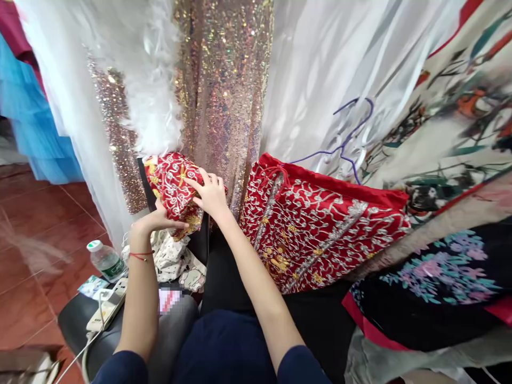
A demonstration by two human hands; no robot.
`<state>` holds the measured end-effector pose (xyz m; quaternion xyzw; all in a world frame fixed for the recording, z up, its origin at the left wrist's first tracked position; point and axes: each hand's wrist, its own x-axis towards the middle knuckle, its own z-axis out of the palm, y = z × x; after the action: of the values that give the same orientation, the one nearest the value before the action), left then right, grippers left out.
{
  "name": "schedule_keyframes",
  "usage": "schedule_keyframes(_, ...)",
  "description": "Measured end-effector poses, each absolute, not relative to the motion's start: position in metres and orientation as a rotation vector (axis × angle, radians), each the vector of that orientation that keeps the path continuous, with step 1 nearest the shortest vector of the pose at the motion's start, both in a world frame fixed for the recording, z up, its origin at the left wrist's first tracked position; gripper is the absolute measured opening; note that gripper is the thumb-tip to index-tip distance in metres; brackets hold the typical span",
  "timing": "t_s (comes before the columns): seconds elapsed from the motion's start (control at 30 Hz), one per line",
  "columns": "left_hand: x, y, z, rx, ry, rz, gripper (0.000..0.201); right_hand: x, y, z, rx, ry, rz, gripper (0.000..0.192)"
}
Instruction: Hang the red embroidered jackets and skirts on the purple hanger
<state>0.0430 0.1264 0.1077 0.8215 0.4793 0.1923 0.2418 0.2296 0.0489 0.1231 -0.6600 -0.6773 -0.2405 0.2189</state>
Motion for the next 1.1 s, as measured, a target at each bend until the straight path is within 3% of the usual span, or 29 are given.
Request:
schedule_keyframes(0.1,0.040,0.130,0.109,2.253,1.372,0.281,0.083,0.228,0.048,0.121,-1.841,-1.770,-0.609,0.051)
schedule_keyframes(0.2,0.039,0.127,0.114,2.331,1.318,0.237,0.050,0.228,0.045,0.124,-1.849,-1.732,-0.558,0.040)
schedule_keyframes(0.27,0.037,0.122,0.118,2.387,1.350,0.254,0.040,0.227,0.043,0.127,-1.865,-1.696,-0.527,0.035)
schedule_keyframes(0.43,0.039,0.108,0.127,2.424,1.582,0.286,0.043,0.221,0.051,0.142,-2.070,-1.594,-0.523,0.056)
schedule_keyframes(0.63,0.041,0.108,0.129,2.369,1.648,0.336,0.045,0.221,0.065,0.163,-2.198,-1.653,-0.382,0.032)
schedule_keyframes(1.1,0.019,0.094,0.144,2.458,1.316,0.587,0.037,0.226,0.021,0.170,-2.270,-1.614,-0.296,0.034)
